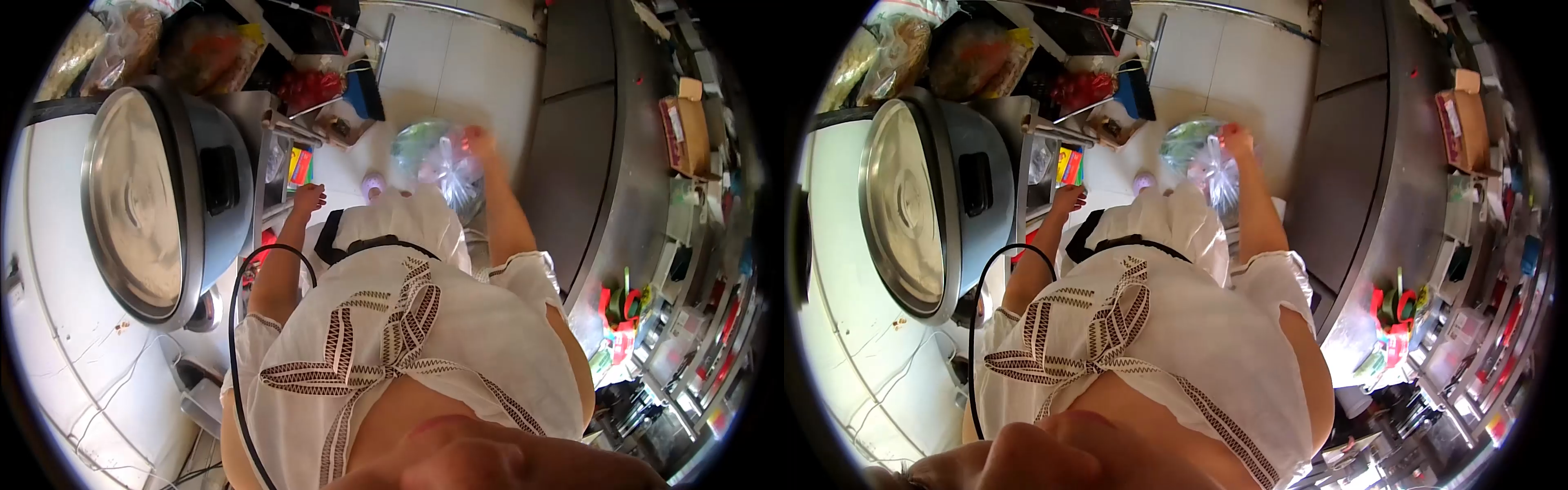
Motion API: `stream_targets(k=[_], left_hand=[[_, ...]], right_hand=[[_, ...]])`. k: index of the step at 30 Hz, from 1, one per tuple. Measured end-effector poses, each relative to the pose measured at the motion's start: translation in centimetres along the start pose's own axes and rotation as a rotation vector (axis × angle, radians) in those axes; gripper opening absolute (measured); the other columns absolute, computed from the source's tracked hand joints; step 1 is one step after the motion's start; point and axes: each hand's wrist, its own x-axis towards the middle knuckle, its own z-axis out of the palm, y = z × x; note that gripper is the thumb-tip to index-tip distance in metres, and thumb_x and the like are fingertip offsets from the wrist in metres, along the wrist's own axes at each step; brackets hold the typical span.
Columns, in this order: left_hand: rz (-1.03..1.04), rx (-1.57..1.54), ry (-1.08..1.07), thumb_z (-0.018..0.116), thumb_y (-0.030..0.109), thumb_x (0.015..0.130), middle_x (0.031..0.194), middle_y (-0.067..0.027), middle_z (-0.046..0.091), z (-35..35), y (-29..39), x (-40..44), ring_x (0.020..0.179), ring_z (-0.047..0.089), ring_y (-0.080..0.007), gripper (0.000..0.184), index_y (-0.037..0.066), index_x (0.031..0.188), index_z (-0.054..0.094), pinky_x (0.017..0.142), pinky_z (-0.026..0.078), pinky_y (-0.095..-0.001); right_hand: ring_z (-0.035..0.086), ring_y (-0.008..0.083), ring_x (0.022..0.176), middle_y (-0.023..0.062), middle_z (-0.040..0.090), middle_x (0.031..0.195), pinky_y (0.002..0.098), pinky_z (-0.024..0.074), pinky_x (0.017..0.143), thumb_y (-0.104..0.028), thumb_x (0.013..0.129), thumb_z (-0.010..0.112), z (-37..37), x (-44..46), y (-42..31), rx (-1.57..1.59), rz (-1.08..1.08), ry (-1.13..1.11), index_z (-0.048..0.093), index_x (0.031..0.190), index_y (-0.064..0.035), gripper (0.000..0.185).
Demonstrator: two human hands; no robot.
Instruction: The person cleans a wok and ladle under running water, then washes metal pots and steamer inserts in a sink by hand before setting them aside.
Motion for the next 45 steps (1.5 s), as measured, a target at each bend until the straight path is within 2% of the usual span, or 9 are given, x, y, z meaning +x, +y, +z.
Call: stream_targets(k=[4,16,26,27,29,34,41,43,45], left_hand=[[0.023,0.008,0.043,0.053,0.025,0.074,0.066,-0.0039,0.057,0.2,2.8,2.8,0.055,0.055,-0.0125,0.02,0.004,0.076,0.053,0.049,0.042,-0.0244],[-0.057,0.092,-0.046,0.053,0.022,0.074,0.063,-0.0087,0.057,3.6,5.1,9.4,0.047,0.055,-0.0155,0.021,0.001,0.078,0.054,0.039,0.042,-0.0241],[-0.056,-0.236,0.149,0.052,0.025,0.076,0.064,-0.0059,0.056,3.7,8.6,8.9,0.055,0.054,-0.0143,0.019,0.006,0.075,0.052,0.043,0.041,-0.0265],[-0.114,-0.294,0.18,0.051,0.022,0.076,0.064,-0.007,0.055,3.1,8.0,9.7,0.055,0.054,-0.0147,0.016,0.006,0.074,0.051,0.042,0.041,-0.0266],[-0.167,-0.418,0.151,0.05,0.021,0.076,0.061,-0.009,0.055,2.6,4.0,13.3,0.049,0.052,-0.0166,0.016,0.005,0.072,0.052,0.04,0.041,-0.0262],[-0.318,-0.161,0.237,0.054,0.023,0.073,0.062,-0.0058,0.053,11.1,13.0,11.0,0.049,0.047,-0.0122,0.016,0.007,0.072,0.052,0.04,0.035,-0.0245],[0.021,-0.144,0.069,0.054,0.023,0.073,0.064,-0.0059,0.055,18.2,28.4,18.5,0.05,0.053,-0.0149,0.017,0.007,0.072,0.054,0.04,0.04,-0.0248],[0.145,0.183,-0.028,0.052,0.024,0.072,0.061,-0.005,0.054,18.6,30.6,22.4,0.05,0.053,-0.0167,0.016,0.009,0.071,0.053,0.04,0.04,-0.028],[0.622,1.504,0.024,0.051,0.025,0.071,0.059,-0.0042,0.053,19.3,32.5,25.1,0.05,0.052,-0.0184,0.015,0.011,0.07,0.053,0.041,0.04,-0.0312]], right_hand=[[0.055,0.0243,0.056,0.0118,0.058,0.066,0.0368,0.0441,0.053,-0.026,0.075,0.045,2.6,-2.4,8.9,-0.939,-0.46,-0.091,0.054,0.076,-0.0064,0.022],[0.054,0.0171,0.046,0.0076,0.052,0.047,0.0291,0.0393,0.039,-0.02,0.073,0.049,-2.5,-10.2,14.1,0.155,0.541,0.11,0.057,0.058,-0.0077,0.022],[0.054,0.0175,0.047,0.0074,0.057,0.058,0.0309,0.04,0.041,-0.015,0.074,0.042,-9.2,3.1,11.8,-0.454,0.507,-0.284,0.057,0.065,-0.0075,0.019],[0.054,0.0175,0.047,0.0074,0.057,0.058,0.0309,0.04,0.041,-0.015,0.074,0.042,-9.8,6.0,11.0,-0.46,0.481,-0.307,0.057,0.065,-0.0075,0.019],[0.054,0.0196,0.052,0.0059,0.056,0.058,0.0351,0.0401,0.044,-0.02,0.068,0.047,-11.9,13.1,9.2,-1.225,-0.591,-0.68,0.055,0.066,-0.0116,0.011],[0.051,0.0165,0.047,0.0061,0.055,0.059,0.0271,0.0373,0.038,-0.019,0.075,0.047,-17.2,18.2,1.8,0.126,0.209,-0.125,0.053,0.075,-0.0092,0.012],[0.043,0.0145,0.034,0.0082,0.05,0.053,0.0255,0.0254,0.024,-0.015,0.076,0.048,-25.7,21.6,9.7,-0.014,0.414,-0.208,0.047,0.069,-0.0062,0.011],[0.041,0.0162,0.032,0.0099,0.047,0.049,0.0263,0.0249,0.025,-0.007,0.072,0.046,-26.5,21.4,6.9,-0.012,0.622,-0.151,0.046,0.063,-0.0048,0.009],[0.04,0.0162,0.032,0.0091,0.045,0.044,0.0279,0.0247,0.026,-0.006,0.071,0.042,-26.5,23.3,9.3,0.01,0.457,-0.192,0.047,0.057,-0.0051,0.015]])
